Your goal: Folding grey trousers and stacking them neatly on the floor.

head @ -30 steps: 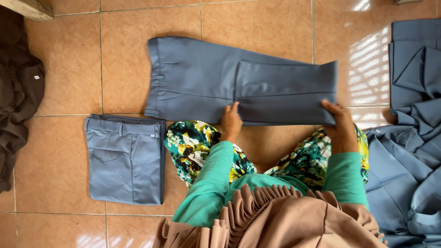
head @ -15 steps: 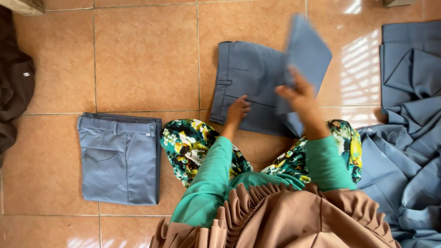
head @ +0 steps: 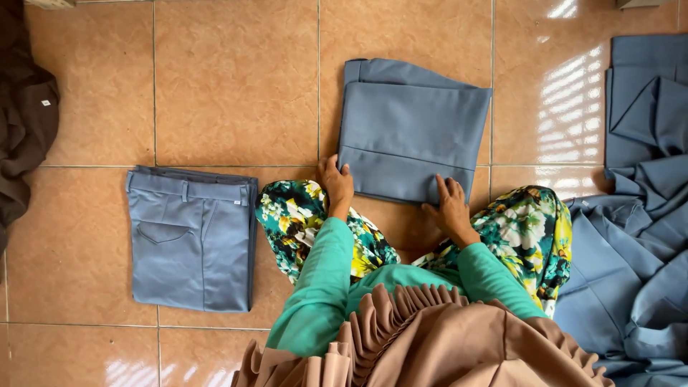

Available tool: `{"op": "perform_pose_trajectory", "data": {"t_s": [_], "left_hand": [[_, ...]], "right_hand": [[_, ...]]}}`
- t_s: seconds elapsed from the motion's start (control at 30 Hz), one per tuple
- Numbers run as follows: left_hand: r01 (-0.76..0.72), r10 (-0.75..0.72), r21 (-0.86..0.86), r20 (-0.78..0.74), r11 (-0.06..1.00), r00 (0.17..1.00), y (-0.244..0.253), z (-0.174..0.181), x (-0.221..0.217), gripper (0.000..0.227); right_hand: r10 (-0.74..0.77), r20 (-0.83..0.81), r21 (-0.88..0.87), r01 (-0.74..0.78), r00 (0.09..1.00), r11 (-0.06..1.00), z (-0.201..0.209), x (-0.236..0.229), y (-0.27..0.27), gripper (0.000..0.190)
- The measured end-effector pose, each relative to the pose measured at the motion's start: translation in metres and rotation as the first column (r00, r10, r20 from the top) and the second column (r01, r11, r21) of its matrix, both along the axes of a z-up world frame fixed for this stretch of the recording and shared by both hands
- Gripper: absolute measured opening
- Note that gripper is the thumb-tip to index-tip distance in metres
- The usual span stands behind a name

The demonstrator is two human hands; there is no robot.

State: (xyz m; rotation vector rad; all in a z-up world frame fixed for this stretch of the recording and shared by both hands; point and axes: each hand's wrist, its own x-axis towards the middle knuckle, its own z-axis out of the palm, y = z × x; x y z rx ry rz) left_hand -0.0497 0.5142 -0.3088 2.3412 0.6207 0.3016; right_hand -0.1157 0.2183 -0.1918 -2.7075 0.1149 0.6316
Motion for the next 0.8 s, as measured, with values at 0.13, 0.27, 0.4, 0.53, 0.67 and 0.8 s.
{"op": "perform_pose_trajectory", "data": {"t_s": [0.13, 0.27, 0.4, 0.53, 0.67, 0.8], "left_hand": [[0.095, -0.075, 0.052, -0.302, 0.994, 0.95, 0.001, 0.003, 0.01, 0.087], [0.058, -0.121, -0.152, -0.447, 0.987, 0.886, 0.009, -0.014, 0.013, 0.104], [-0.049, -0.167, -0.422, -0.461, 0.905, 0.872, 0.009, 0.029, 0.006, 0.09], [-0.307, -0.104, -0.763, -0.437, 0.569, 0.893, -0.001, 0.031, -0.002, 0.094], [-0.329, 0.028, -0.914, -0.345, -0.237, 0.938, -0.014, 0.146, -0.032, 0.052], [-0.139, 0.278, -0.935, -0.236, -0.328, 0.931, 0.0, 0.119, -0.046, 0.044]], "right_hand": [[0.104, -0.026, -0.175, -0.107, 0.994, 0.979, 0.013, -0.01, 0.014, 0.096], [0.103, 0.004, -0.188, -0.1, 0.995, 0.977, 0.014, 0.002, 0.002, 0.103], [0.12, 0.046, -0.193, -0.109, 0.992, 0.975, 0.017, 0.007, -0.01, 0.111], [0.105, 0.054, -0.216, -0.091, 0.993, 0.972, 0.018, 0.004, -0.006, 0.112], [0.151, 0.108, -0.185, -0.13, 0.983, 0.974, 0.008, -0.003, -0.002, 0.099], [0.197, 0.174, -0.059, -0.189, 0.965, 0.98, -0.01, -0.005, 0.012, 0.082]]}}
